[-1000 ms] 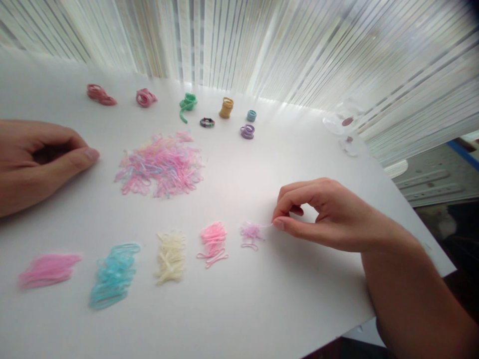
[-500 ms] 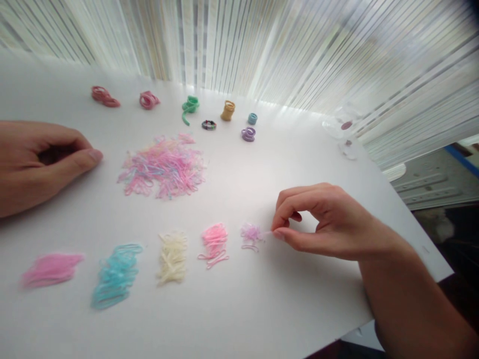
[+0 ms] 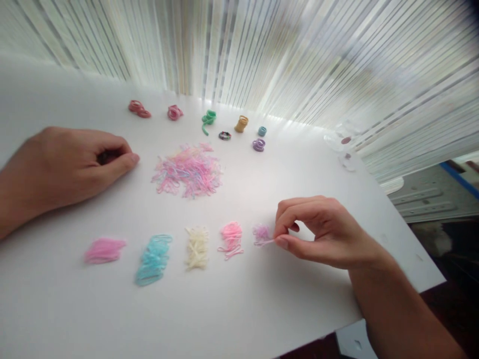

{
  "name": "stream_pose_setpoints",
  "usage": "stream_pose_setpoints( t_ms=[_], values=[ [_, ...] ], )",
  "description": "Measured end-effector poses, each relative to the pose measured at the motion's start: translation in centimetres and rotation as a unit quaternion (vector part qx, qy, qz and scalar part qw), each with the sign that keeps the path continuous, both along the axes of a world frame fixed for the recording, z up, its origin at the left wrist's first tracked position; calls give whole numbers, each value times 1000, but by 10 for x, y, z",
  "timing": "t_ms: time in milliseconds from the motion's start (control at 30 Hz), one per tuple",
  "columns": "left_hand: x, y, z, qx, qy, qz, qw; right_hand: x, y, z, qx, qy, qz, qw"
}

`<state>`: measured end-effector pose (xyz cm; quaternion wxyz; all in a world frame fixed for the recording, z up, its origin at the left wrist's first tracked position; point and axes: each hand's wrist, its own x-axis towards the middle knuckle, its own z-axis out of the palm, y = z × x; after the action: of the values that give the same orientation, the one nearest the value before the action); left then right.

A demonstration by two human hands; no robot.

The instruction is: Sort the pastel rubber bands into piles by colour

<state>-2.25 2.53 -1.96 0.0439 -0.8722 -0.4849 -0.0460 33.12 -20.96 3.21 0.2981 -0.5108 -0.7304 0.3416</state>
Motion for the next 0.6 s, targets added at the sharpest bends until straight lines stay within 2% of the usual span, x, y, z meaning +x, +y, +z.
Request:
stream_pose_setpoints(
  t_ms=[67,200,267,400,500,600],
  values=[
    [10,-11,10,-21,-36,23,999,-9,1,0,-7,21,-1,1000],
    [21,-23,21,-28,-62,1,998,-29,5,5,-39,28,-29,998],
    [23,-25,22,-49,-72,13,996,-42,9,10,-59,27,-47,997],
    [22,-27,20,-65,-110,-2,992,-78,21,19,-96,21,-62,993],
    [21,-28,17,-67,-140,-16,988,-110,33,23,-98,4,-45,994],
    [21,-29,14,-71,-157,-29,985,-138,45,21,-65,-37,-15,997]
  ],
)
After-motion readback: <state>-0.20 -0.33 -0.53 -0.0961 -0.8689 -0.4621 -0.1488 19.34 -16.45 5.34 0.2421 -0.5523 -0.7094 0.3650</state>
